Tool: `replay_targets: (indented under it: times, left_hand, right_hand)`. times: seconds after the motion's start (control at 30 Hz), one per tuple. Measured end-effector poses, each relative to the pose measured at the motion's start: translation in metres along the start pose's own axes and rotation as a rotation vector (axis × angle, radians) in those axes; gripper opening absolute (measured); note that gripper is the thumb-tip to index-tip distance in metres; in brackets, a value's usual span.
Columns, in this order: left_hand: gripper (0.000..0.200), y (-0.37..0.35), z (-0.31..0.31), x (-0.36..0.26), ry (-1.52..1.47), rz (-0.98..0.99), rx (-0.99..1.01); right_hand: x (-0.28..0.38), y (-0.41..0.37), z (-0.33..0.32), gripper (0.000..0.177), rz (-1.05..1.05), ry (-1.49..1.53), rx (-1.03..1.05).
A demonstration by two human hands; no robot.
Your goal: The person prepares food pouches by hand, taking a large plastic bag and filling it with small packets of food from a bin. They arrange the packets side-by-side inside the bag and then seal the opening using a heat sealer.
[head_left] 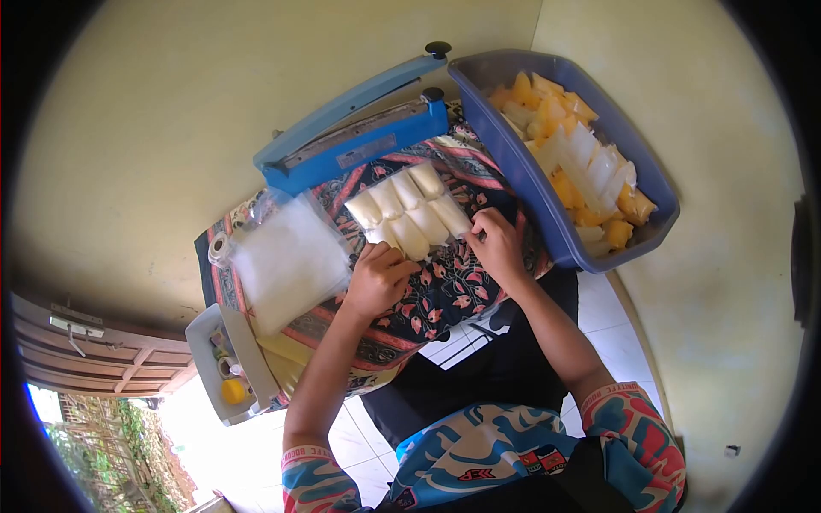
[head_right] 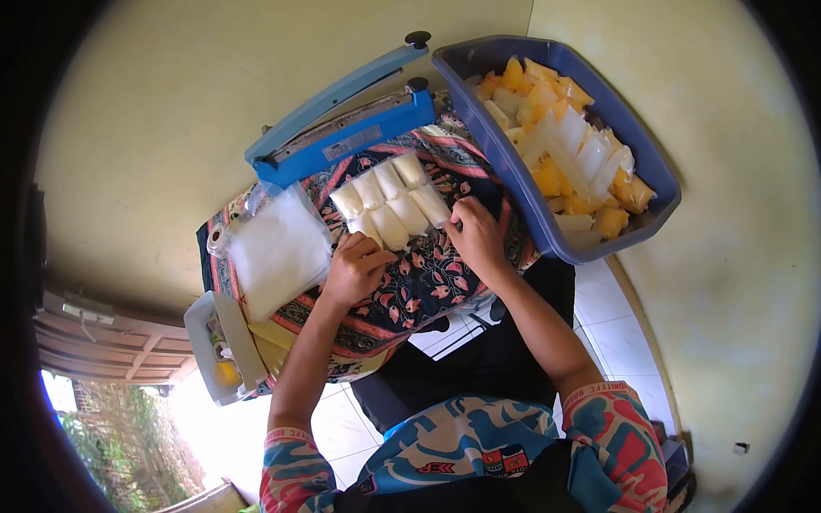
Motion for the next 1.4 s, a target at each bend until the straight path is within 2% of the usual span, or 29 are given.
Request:
replay_targets:
  times: [0.13,0.23,0.33,0.53,0.73,0.83,1.03,1.13,1.23,1.4]
  left_hand:
    - [0.022,0.000,0.001,-0.001,0.004,0.007,0.000]
    - [0.022,0.000,0.001,0.000,0.016,0.006,0.004]
    - [0.022,0.000,0.001,-0.002,0.027,0.012,0.006]
    - [0.026,-0.001,0.005,0.001,0.025,0.015,0.058]
    - [0.040,0.005,-0.006,-0.006,0.216,-0.133,-0.121]
    - [0.034,0.004,0.002,0.004,0.274,-0.190,-0.105]
    - [0.018,-0.001,0.015,0.011,0.259,-0.139,-0.053]
    - [0.019,-0.003,0.017,0.007,0.259,-0.086,-0.025]
    - [0.018,-0.006,0.016,0.008,0.264,-0.091,-0.007]
    - [0.036,-0.007,-0.002,0.014,0.337,-0.273,-0.088]
  right_hand:
    - [-0.003,0.001,0.005,0.019,0.041,0.038,0.079]
    - [0.010,0.014,-0.007,0.024,-0.055,0.229,-0.071]
    - [0.006,0.012,0.002,0.036,-0.207,0.267,-0.033]
    - [-0.003,0.013,0.014,0.030,-0.079,0.278,0.044]
    - [-0.004,0.010,0.016,0.024,-0.097,0.232,-0.009]
    - [-0.003,0.011,0.014,0.020,-0.100,0.248,-0.021]
    - [-0.002,0.013,0.007,0.014,-0.099,0.238,-0.069]
    - [-0.003,0.012,0.008,0.014,-0.090,0.253,-0.070]
    - [-0.008,0.010,0.011,0.019,-0.074,0.263,-0.046]
    - [-0.017,0.012,0.007,0.033,-0.073,0.429,0.027]
Point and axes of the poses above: each hand's wrist, its own y-axis towards the middle knuckle, its own z-axis out of the palm, x = y × z, the point moved 8 cm from there along y, towards the middle knuckle, and after that the axes turned 15 degrees about -z, right-handed, at the moved point
